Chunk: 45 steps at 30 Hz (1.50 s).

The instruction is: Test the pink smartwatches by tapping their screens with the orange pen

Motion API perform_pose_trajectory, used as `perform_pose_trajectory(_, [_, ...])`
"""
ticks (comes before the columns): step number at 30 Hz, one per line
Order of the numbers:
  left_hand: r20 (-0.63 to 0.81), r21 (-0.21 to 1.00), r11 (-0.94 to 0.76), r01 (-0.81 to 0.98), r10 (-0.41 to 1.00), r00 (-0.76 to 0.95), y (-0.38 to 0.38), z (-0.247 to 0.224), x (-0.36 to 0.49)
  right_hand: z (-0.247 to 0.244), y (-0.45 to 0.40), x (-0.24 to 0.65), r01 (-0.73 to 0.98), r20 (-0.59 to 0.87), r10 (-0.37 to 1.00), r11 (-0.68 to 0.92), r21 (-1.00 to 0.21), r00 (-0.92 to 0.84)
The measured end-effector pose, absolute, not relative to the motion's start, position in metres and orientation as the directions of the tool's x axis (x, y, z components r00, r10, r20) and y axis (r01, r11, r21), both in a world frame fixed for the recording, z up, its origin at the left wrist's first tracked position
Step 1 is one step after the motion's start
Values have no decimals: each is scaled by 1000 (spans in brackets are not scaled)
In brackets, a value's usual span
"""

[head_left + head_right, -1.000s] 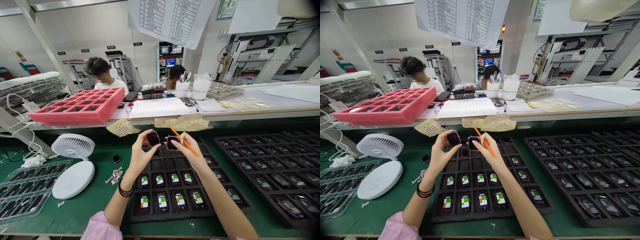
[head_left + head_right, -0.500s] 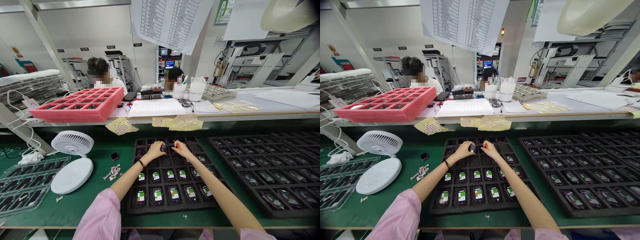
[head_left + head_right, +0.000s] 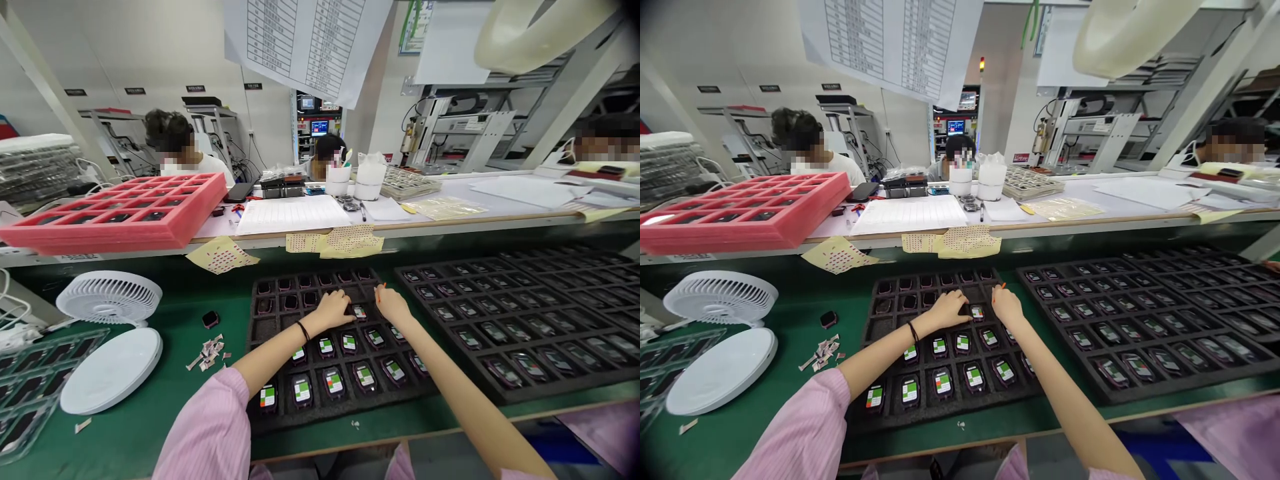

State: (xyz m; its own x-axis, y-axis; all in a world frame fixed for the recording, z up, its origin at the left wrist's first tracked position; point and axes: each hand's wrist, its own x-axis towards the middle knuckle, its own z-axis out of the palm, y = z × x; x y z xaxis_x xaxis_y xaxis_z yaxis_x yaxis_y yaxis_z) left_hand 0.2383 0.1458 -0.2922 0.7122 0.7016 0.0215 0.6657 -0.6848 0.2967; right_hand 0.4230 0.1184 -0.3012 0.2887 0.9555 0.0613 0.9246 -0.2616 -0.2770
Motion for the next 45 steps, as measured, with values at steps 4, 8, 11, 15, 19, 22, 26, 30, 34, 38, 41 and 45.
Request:
perform_pose_trajectory(4, [-16, 282, -681, 675, 701, 713, 143, -299, 263, -308, 112, 434, 923, 70, 957, -252, -290, 283])
perform_pose_trajectory(8, [-51, 318, -659, 682, 706, 706, 149, -301, 275, -313, 111, 450, 898, 63, 974, -174, -405, 217])
perform_pose_trajectory(11, [-44, 384, -631, 674, 717, 696, 151, -300, 277, -318, 111, 456, 845, 74, 984, -101, -524, 163])
perform_pose_trajectory(15, [62, 506, -605, 615, 736, 674, 149, -291, 268, -326, 109, 460, 741, 89, 991, -14, -671, 99])
perform_pose_trajectory(19, [117, 702, -530, 475, 744, 657, 140, -264, 237, -325, 110, 463, 612, 75, 992, -4, -791, 104])
perform_pose_trajectory(22, [75, 974, -189, 127, 793, 604, 129, -240, 203, -307, 110, 451, 475, 40, 993, -18, -880, 112])
perform_pose_trajectory(26, [84, 996, -79, -30, 860, 503, 112, -217, 163, -260, 107, 407, -48, -26, 991, -32, -998, -129])
perform_pose_trajectory(30, [92, 995, -99, -8, 885, 456, 101, -208, 139, -216, 104, 356, -203, 57, 937, -15, -979, -346])
perform_pose_trajectory(34, [151, 986, -164, -3, 901, 408, 100, -203, 127, -201, 105, 325, -192, 143, 928, 79, -978, -345])
perform_pose_trajectory(38, [173, 978, -204, 54, 923, 344, 104, -198, 121, -204, 108, 316, -131, 157, 942, 123, -984, -297])
perform_pose_trajectory(41, [143, 980, -179, 91, 941, 307, 105, -195, 121, -207, 109, 317, -111, 131, 957, 105, -988, -259])
perform_pose_trajectory(45, [139, 980, -177, 93, 938, 318, 104, -195, 122, -206, 107, 322, -129, 154, 933, 118, -985, -325])
